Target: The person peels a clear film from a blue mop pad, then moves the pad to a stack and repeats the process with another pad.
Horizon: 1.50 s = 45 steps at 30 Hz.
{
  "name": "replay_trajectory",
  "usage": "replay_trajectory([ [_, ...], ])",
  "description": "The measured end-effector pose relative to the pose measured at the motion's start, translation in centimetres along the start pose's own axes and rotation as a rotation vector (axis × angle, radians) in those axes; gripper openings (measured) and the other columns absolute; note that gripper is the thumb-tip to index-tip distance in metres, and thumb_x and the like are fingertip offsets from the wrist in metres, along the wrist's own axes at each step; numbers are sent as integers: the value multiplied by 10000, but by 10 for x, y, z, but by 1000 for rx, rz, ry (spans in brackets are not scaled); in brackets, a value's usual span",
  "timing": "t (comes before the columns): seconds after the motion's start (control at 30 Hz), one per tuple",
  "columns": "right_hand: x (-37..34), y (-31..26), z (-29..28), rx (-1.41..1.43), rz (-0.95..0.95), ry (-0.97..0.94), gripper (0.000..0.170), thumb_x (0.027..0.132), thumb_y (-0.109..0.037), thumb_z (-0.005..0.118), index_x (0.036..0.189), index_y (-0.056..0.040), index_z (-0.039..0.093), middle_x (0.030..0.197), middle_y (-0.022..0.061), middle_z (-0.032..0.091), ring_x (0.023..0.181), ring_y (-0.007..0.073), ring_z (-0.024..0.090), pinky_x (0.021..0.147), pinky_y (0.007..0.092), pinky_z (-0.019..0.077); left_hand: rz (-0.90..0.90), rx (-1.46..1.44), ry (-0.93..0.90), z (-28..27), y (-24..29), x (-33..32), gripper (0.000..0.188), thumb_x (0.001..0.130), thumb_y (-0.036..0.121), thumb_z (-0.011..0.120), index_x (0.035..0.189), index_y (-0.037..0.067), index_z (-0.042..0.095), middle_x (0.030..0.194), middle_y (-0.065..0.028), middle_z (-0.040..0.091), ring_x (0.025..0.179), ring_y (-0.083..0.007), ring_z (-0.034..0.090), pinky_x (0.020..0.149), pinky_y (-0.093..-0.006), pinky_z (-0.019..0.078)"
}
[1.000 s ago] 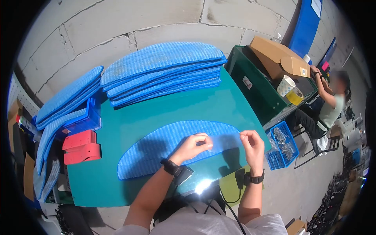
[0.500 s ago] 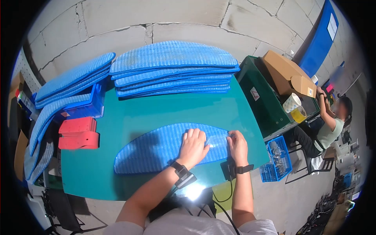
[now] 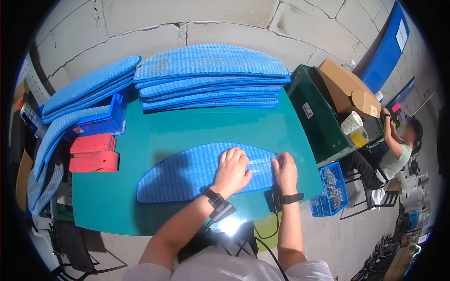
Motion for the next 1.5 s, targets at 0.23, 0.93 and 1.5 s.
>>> replay_trajectory([
  [0.23,5,9,3,-7,7,50,129,954,-151,702,1035,-64,653,971,158,700,888,359,698,754,455,556,-24,32,2,1,-2,-1,277,708,118,755,953,56,641,1151,-116,595,1268,-330,524,1108,-484,387],
  [0.93,-4,13,-3,180,-5,81,170,903,-108,768,1047,-48,700,886,115,606,766,279,628,720,400,522,10,-26,-66,4,-2,-1,393,794,222,824,1126,71,680,1247,-111,599,1287,-329,513,1100,-479,397],
  [1.5,-22,4,-18,511,-2,31,87,930,-70,708,928,-14,641,950,99,613,835,232,623,769,360,513,-33,-37,-139,7,-5,0,595,723,345,896,1182,61,646,1275,-111,578,1317,-331,494,1108,-474,386],
])
Point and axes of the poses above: each hand's wrist, its own x-axis towards the middle knuckle, its own z-axis out of the palm, y = z × x, the point moved 9 cm from there along x, towards the middle knuckle
